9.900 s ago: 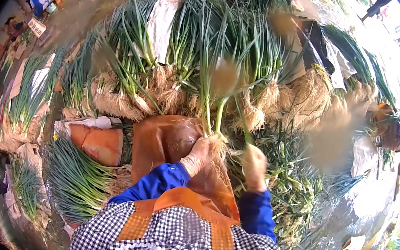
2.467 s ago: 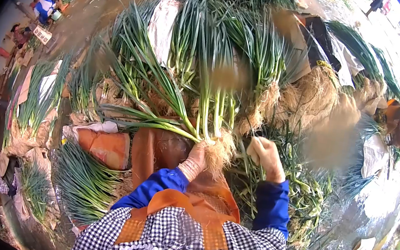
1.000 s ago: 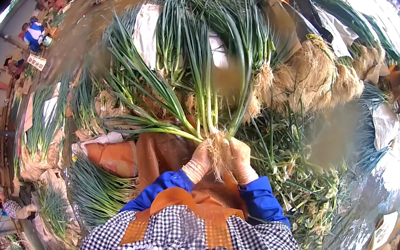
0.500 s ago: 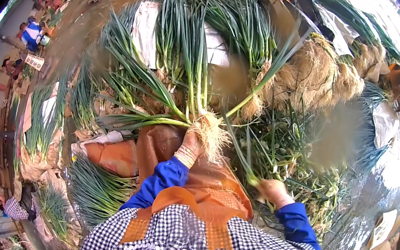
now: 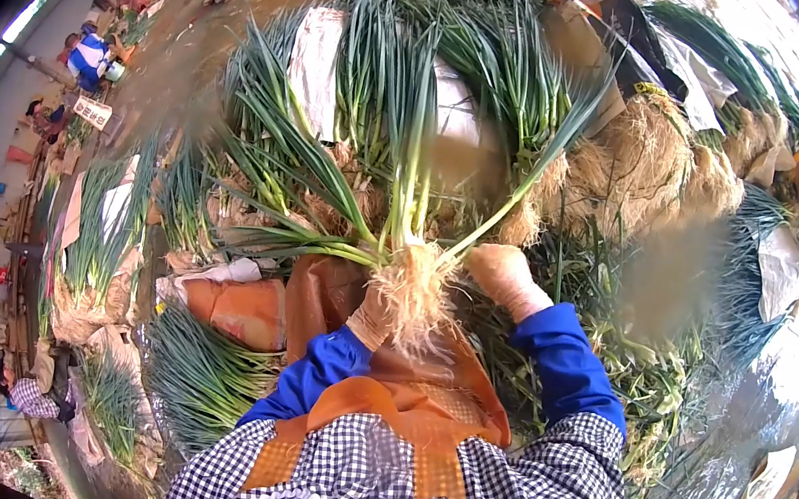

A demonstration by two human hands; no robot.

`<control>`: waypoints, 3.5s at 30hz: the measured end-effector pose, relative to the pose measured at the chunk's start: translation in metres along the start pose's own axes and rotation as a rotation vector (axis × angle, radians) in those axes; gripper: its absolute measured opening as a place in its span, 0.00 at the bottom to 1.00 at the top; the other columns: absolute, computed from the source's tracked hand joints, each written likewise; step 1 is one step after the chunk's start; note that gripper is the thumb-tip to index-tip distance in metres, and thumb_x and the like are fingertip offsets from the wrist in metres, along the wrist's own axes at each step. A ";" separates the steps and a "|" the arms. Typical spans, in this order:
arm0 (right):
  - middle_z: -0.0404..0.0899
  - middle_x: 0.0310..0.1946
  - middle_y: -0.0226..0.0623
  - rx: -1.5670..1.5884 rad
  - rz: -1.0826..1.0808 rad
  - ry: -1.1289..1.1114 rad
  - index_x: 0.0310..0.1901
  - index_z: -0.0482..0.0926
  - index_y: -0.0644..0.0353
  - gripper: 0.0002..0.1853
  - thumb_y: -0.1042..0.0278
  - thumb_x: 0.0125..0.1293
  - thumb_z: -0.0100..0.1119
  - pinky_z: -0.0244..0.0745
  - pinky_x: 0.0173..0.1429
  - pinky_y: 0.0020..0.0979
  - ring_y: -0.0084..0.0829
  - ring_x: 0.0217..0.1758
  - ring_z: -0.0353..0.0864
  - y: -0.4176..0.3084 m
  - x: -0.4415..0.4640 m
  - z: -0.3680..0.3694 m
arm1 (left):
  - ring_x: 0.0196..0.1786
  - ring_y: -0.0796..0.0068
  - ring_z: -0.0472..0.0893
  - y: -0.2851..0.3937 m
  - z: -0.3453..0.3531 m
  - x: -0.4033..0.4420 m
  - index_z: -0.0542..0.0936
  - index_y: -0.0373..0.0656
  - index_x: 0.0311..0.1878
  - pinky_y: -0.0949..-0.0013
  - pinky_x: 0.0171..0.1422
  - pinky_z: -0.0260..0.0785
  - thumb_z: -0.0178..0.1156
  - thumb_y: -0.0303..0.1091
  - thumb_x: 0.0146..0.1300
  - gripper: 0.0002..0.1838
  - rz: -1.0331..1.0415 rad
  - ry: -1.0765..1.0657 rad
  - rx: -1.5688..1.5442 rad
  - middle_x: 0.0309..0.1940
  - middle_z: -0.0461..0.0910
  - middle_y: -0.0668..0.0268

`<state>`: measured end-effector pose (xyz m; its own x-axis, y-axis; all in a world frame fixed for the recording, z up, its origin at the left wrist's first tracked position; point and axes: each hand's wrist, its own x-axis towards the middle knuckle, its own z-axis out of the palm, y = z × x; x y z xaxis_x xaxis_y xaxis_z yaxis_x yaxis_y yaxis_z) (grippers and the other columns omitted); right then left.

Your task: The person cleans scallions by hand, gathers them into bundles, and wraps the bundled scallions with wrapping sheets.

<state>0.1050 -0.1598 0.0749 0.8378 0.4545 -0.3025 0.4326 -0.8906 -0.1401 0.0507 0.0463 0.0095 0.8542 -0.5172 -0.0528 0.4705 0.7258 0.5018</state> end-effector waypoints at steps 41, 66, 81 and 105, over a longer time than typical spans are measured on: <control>0.75 0.22 0.25 1.635 -0.252 -0.259 0.36 0.74 0.61 0.09 0.64 0.67 0.51 0.54 0.23 0.17 0.14 0.19 0.60 -0.012 0.052 -0.032 | 0.43 0.61 0.79 -0.005 0.012 0.012 0.73 0.32 0.48 0.60 0.48 0.75 0.45 0.29 0.62 0.15 -0.221 0.322 -0.441 0.41 0.78 0.54; 0.80 0.44 0.35 0.851 0.243 -0.194 0.55 0.73 0.53 0.24 0.49 0.63 0.52 0.70 0.53 0.28 0.31 0.48 0.77 0.012 -0.062 -0.001 | 0.45 0.64 0.77 0.001 0.014 0.019 0.73 0.34 0.50 0.64 0.54 0.72 0.50 0.23 0.60 0.14 -0.043 0.289 -0.559 0.42 0.76 0.57; 0.74 0.34 0.31 1.027 -0.178 0.815 0.48 0.74 0.60 0.13 0.66 0.64 0.52 0.70 0.35 0.24 0.23 0.32 0.71 -0.053 -0.010 0.021 | 0.39 0.71 0.79 -0.004 0.013 0.025 0.74 0.37 0.49 0.70 0.47 0.74 0.54 0.29 0.62 0.12 -0.062 0.275 -0.252 0.38 0.78 0.64; 0.69 0.23 0.22 1.987 0.349 0.427 0.33 0.74 0.57 0.05 0.66 0.61 0.57 0.62 0.29 0.19 0.16 0.24 0.66 -0.055 0.004 0.011 | 0.33 0.71 0.79 -0.018 0.024 0.007 0.72 0.36 0.52 0.69 0.40 0.75 0.53 0.22 0.52 0.20 -0.105 0.192 -0.418 0.34 0.77 0.63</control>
<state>0.0803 -0.1092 0.0709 0.9223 0.0114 -0.3864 -0.3554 0.4180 -0.8360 0.0430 0.0186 0.0212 0.8039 -0.5333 -0.2632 0.5720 0.8146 0.0965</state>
